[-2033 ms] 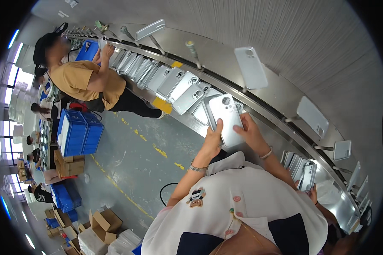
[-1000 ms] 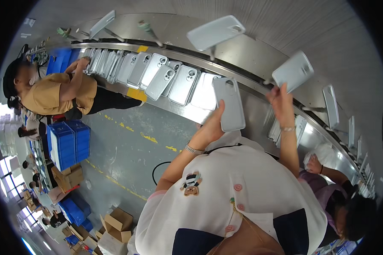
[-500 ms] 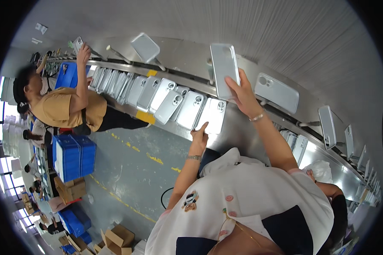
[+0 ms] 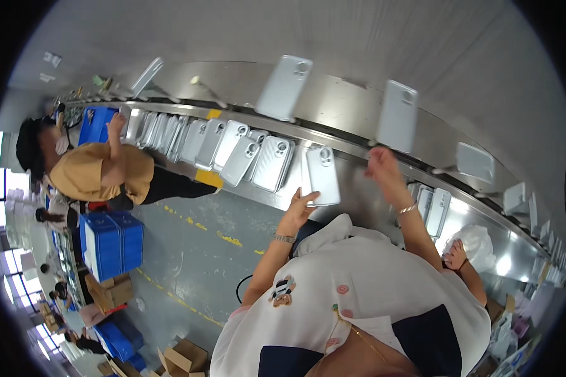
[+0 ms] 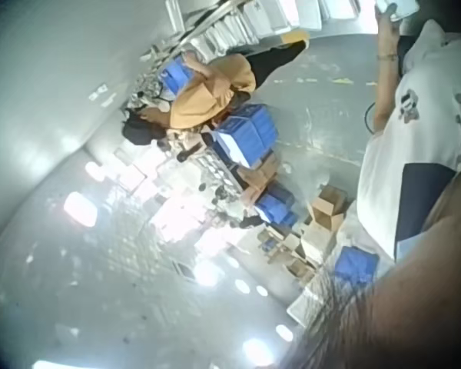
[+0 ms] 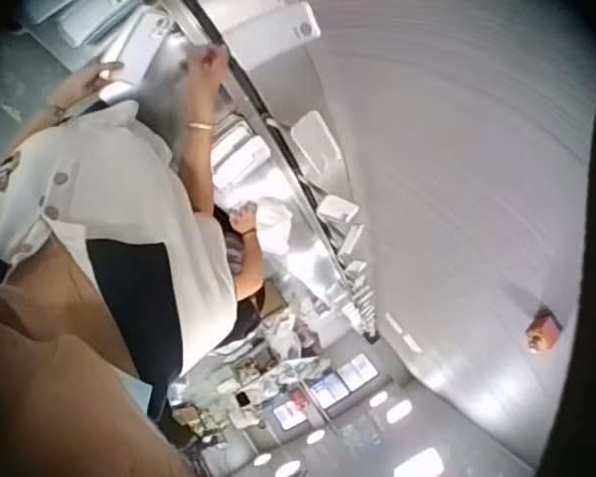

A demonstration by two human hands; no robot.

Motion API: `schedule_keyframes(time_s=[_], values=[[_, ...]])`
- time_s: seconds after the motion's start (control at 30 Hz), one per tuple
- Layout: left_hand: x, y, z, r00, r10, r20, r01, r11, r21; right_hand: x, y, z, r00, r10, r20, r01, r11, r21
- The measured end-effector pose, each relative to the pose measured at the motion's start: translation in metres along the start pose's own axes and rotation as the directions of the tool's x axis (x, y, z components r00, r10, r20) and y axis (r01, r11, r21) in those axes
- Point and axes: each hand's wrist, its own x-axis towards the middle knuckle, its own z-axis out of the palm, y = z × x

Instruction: The person removes phone cases from the rotating stands of a conveyor line by hand, turns them, and stacks them together.

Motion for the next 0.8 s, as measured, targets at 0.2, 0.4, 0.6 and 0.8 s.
schedule_keyframes(time_s=[0.2,0.4,0.6,0.8], values=[[-0.065,0.018,0.053,0.964,0.183,0.193,-0.195,0.980,0.047,-0.037,0.018,0.060,0.945,-0.252,0.209,0.309,0.899,-0.311],[-0.091,0.035,0.032,0.957,0.289,0.030,-0.286,0.955,-0.077,0.001,-0.021,0.083,0.974,-0.042,0.222,0.059,0.996,-0.071],[-0.103,0.036,0.029,0.946,0.310,-0.097,-0.316,0.948,-0.047,0.092,-0.060,0.114,0.942,-0.288,0.172,0.256,0.948,0.186],[-0.094,0.027,0.020,0.950,0.295,-0.106,-0.305,0.948,-0.094,0.104,-0.069,0.084,0.961,-0.276,0.010,0.276,0.961,0.016]])
